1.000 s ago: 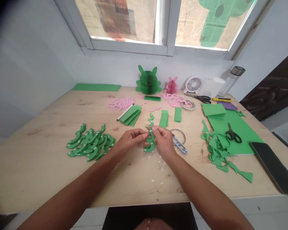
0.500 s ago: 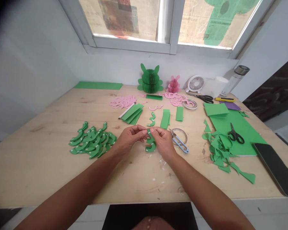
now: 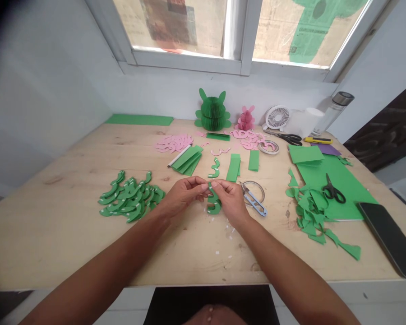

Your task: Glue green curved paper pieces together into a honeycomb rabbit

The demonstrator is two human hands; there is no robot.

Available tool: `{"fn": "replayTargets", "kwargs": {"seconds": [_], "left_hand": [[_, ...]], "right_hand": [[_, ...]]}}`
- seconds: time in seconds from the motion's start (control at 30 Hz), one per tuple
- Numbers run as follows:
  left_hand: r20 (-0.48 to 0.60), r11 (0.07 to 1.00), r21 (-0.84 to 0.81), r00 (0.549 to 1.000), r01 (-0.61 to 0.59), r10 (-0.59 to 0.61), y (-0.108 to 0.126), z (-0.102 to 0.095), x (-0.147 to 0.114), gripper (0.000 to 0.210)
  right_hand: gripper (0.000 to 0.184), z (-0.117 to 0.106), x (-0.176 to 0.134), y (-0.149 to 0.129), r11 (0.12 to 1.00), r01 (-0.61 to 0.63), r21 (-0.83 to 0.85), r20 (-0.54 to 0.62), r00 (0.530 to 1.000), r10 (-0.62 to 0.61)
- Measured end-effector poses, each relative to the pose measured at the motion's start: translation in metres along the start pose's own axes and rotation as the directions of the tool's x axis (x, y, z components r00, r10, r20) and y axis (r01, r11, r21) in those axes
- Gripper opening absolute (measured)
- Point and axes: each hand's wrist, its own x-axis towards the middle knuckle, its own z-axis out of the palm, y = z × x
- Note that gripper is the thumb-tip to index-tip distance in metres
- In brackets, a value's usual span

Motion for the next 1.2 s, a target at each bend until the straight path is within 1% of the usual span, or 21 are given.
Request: {"fn": "replayTargets", "kwargs": {"seconds": [0.17, 0.3, 0.5, 0.63, 0.73, 0.87, 0.97, 1.03, 1.1, 1.2], "left_hand": [[0.024, 1.000, -0.003, 1.000, 0.015, -0.015, 0.001, 0.000, -0.001, 0.025], [0.030, 1.000, -0.008, 0.999, 0.029, -0.028, 0.002, -0.001, -0.001, 0.026], [0.047, 0.998, -0.029, 0.998, 0.051, -0.049, 0.002, -0.001, -0.001, 0.024], [0.048, 0.998, -0.034, 0.998, 0.050, -0.048, 0.002, -0.001, -0.002, 0.023], [0.047, 0.999, -0.030, 0.998, 0.034, -0.032, 0.001, 0.001, -0.002, 0.023], [0.036, 1.000, 0.018, 0.999, -0.009, 0.008, 0.000, 0.002, -0.001, 0.024], [0.050, 0.997, 0.080, 0.999, 0.016, -0.020, -0.001, 0.003, -0.001, 0.028], [0.061, 0.995, 0.089, 0.996, 0.052, -0.057, -0.003, 0.004, -0.001, 0.030], [0.083, 0.991, 0.111, 0.993, 0.074, -0.083, -0.006, 0.004, -0.001, 0.028], [0.108, 0.984, 0.172, 0.992, 0.045, -0.064, -0.007, 0.004, 0.000, 0.024]], "right_hand": [[0.026, 0.001, 0.000, 0.001, 1.000, 0.008, -0.014, 0.014, 1.000, -0.007], [0.027, 0.001, 0.000, 0.000, 0.998, 0.010, -0.069, -0.001, 1.000, -0.010], [0.024, 0.001, -0.001, -0.003, 0.985, 0.063, -0.159, 0.009, 0.998, -0.062], [0.023, 0.003, -0.002, -0.007, 0.979, 0.086, -0.185, 0.001, 0.996, -0.087], [0.023, 0.004, -0.002, -0.007, 0.986, 0.060, -0.155, -0.052, 0.996, -0.069], [0.024, 0.002, 0.001, -0.001, 0.999, 0.017, -0.033, -0.131, 0.991, -0.021], [0.024, -0.001, 0.004, 0.004, 1.000, 0.001, 0.023, -0.172, 0.985, 0.003], [0.026, -0.002, 0.005, 0.005, 0.999, -0.013, 0.044, -0.184, 0.983, 0.021], [0.028, -0.001, 0.004, 0.003, 0.998, -0.029, 0.060, -0.183, 0.982, 0.039], [0.031, 0.000, 0.003, -0.001, 0.996, -0.053, 0.077, -0.175, 0.982, 0.066]]}}
